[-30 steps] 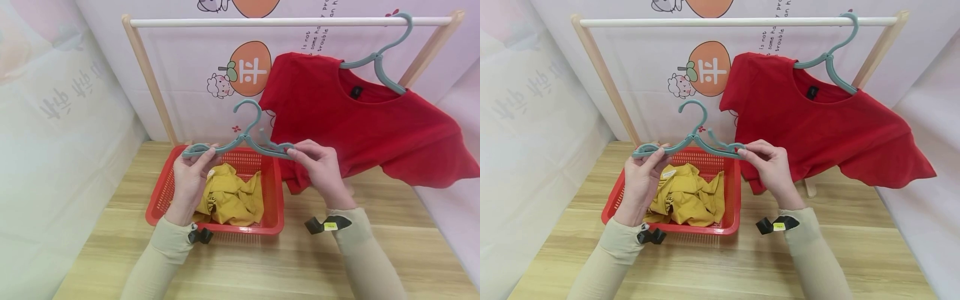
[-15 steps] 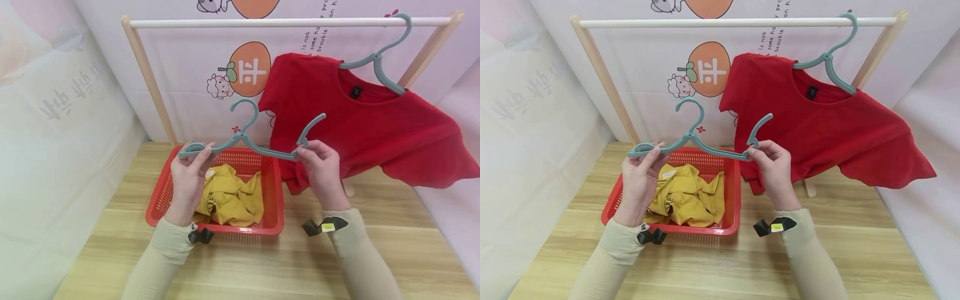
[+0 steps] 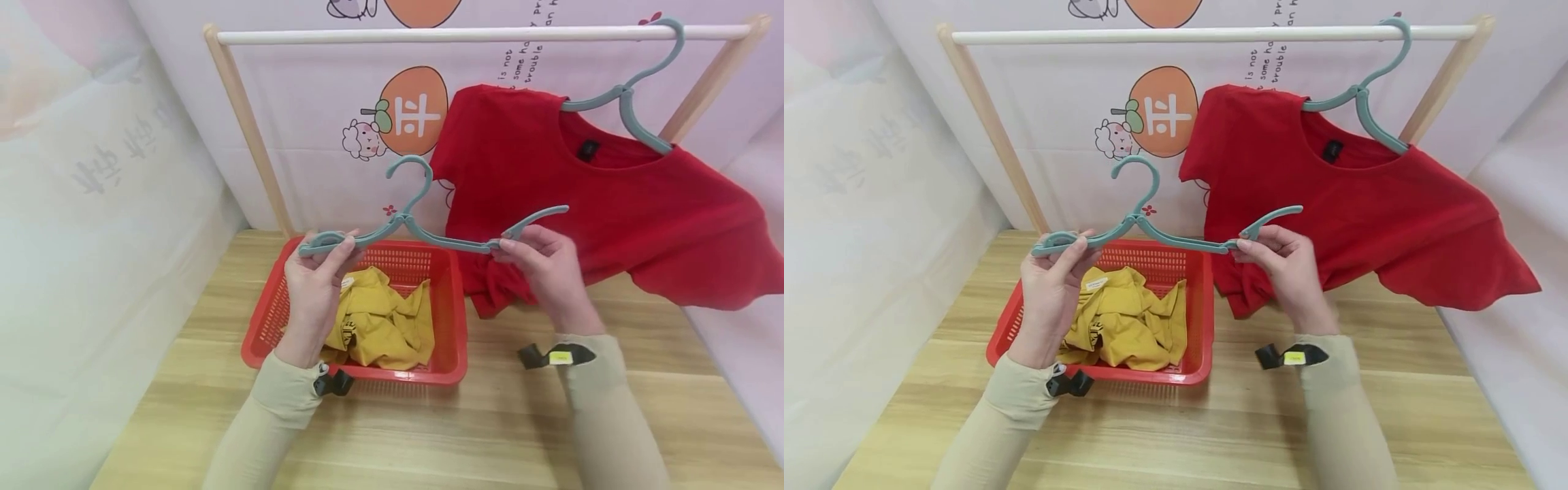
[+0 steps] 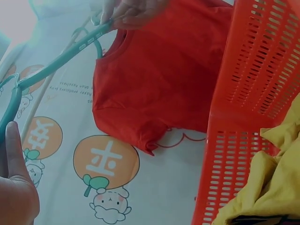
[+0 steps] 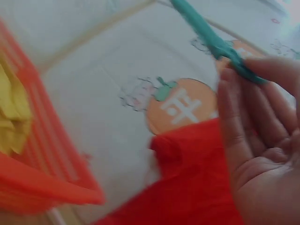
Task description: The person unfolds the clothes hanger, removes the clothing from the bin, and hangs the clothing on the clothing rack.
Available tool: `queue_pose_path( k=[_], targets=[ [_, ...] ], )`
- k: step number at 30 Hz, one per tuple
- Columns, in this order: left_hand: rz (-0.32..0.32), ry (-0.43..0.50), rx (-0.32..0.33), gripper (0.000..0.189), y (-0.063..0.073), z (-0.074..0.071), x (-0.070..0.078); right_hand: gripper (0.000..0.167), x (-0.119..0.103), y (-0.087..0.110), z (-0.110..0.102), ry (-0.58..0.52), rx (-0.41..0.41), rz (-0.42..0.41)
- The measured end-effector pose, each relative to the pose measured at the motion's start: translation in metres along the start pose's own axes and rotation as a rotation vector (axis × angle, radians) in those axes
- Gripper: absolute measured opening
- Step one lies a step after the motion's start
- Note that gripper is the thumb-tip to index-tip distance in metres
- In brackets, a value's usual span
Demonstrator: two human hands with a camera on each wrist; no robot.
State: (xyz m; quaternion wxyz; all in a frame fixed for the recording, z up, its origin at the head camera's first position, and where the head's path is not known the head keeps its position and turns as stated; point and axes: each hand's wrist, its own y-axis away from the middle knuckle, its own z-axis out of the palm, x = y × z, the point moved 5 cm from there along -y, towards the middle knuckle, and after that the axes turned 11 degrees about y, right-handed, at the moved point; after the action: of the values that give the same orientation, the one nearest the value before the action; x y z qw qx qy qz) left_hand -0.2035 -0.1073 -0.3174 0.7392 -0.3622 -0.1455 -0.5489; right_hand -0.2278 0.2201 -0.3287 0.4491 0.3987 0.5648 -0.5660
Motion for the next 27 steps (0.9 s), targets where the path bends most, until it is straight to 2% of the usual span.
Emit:
queue_pose_path(
  k=[2,4,6,8,10,12,14,16,18,21,24,27],
  targets=[
    [-0.003,-0.017,0.002,0.007,0.000,0.000,0.000,0.019,-0.008,-0.001,-0.010,0.233,-0.034,0.013],
    [-0.004,-0.028,0.000,0.007,0.000,0.000,0.001,0.027,-0.015,0.000,-0.015,0.398,-0.068,0.041],
    [-0.001,-0.028,-0.007,0.008,-0.001,0.000,0.003,0.031,-0.020,0.000,-0.017,0.472,-0.096,0.068],
    [0.006,-0.021,-0.016,0.008,-0.002,0.000,0.004,0.031,-0.021,0.000,-0.016,0.460,-0.101,0.074],
    [0.010,-0.002,-0.023,0.008,-0.003,0.001,0.005,0.024,-0.019,0.000,-0.014,0.362,-0.098,0.049],
    [0.013,0.029,-0.023,0.006,-0.005,0.001,0.005,0.013,-0.013,-0.001,-0.010,0.181,-0.076,0.014],
    [0.014,0.051,-0.020,0.006,-0.006,0.002,0.006,0.005,-0.006,-0.001,-0.003,-0.045,-0.051,-0.015],
    [0.014,0.066,-0.015,0.005,-0.006,0.003,0.006,0.011,0.001,-0.002,0.005,-0.276,-0.019,-0.030],
    [0.012,0.077,-0.007,0.006,-0.007,0.003,0.005,0.011,0.008,-0.001,0.014,-0.437,0.021,-0.028],
    [0.007,0.082,-0.001,0.008,-0.008,0.004,0.004,0.006,0.016,0.000,0.025,-0.603,0.075,0.006],
    [0.006,0.089,0.000,0.006,-0.008,0.004,0.003,0.007,0.023,0.003,0.034,-0.716,0.106,0.067],
    [0.013,0.085,0.002,0.005,-0.008,0.004,0.003,0.011,0.027,0.006,0.039,-0.762,0.111,0.109]
  ],
)
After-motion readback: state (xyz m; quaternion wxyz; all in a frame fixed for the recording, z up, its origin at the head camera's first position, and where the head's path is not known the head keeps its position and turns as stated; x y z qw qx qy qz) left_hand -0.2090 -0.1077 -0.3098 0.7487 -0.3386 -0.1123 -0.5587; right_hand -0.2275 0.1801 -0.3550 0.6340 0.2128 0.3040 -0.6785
